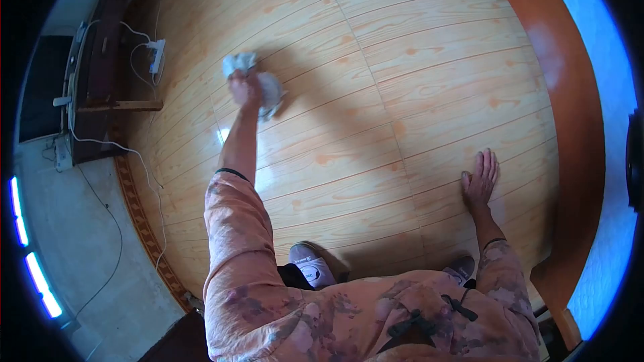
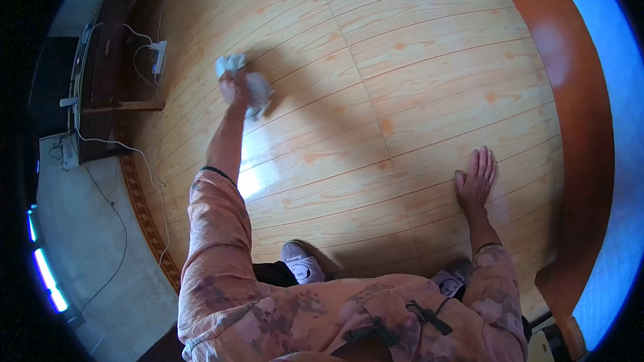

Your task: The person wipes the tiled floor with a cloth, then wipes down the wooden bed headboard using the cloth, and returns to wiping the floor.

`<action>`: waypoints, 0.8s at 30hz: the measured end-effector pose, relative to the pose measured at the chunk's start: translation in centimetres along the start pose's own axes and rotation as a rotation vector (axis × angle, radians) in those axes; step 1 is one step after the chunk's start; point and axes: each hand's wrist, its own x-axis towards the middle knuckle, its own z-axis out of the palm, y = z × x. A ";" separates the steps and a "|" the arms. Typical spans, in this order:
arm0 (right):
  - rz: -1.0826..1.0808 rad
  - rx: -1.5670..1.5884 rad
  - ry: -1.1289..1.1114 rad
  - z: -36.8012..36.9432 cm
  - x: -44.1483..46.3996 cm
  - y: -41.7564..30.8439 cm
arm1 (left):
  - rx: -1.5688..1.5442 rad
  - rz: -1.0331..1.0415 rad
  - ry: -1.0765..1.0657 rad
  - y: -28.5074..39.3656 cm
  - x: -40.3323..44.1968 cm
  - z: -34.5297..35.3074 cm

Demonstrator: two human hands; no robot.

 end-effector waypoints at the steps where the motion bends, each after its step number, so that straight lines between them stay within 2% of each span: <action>1: 0.001 0.008 0.009 -0.1 0.0 0.0 | -0.103 0.034 0.021 1.7 -0.8 2.6; 2: 0.004 0.013 0.020 -0.2 0.0 0.0 | -0.101 0.190 -0.027 7.3 -3.8 2.5; 3: 0.007 0.020 0.026 -0.2 0.0 0.1 | -0.450 0.284 -0.016 9.0 -5.5 6.5; 4: 0.009 0.028 0.031 -0.2 0.0 0.2 | -0.445 0.418 -0.094 14.3 -9.7 6.2; 5: 0.009 0.038 0.035 -0.2 0.0 0.2 | -0.558 0.416 -0.318 17.5 -13.0 7.5; 6: 0.010 0.042 0.040 -0.3 -0.1 0.2 | -0.500 0.754 -0.135 19.9 -17.1 9.6; 8: 0.007 0.049 0.047 -0.1 0.0 0.4 | -0.769 0.748 -0.659 24.1 -24.6 13.0; 9: 0.015 0.051 0.040 -0.1 0.1 0.5 | -0.564 1.130 -0.369 28.5 -28.3 9.8; 10: 0.020 0.054 0.032 -0.1 0.1 0.5 | -0.535 1.175 -0.462 29.5 -32.3 11.0; 11: 0.024 0.059 0.021 0.1 0.1 0.5 | -0.441 1.194 -0.662 30.9 -35.3 10.3; 13: 0.099 0.024 -0.181 1.2 -0.9 1.5 | -0.324 1.448 -0.705 32.2 -39.5 10.8; 14: 0.134 0.004 -0.281 1.7 -1.1 2.0 | -0.323 1.437 -0.714 32.6 -39.7 11.5; 16: 0.096 0.013 -0.147 1.5 -0.7 1.6 | -0.316 1.418 -0.737 33.0 -39.4 12.2; 19: 0.044 0.043 -0.051 0.0 0.0 0.7 | -0.182 1.441 -0.561 32.7 -35.0 14.9; 23: 0.004 0.071 -0.005 0.0 0.2 0.7 | -0.068 1.168 -0.376 29.9 -22.1 17.5; 24: 0.004 0.072 -0.006 0.0 0.2 0.7 | -0.026 1.042 -0.404 28.9 -18.5 16.7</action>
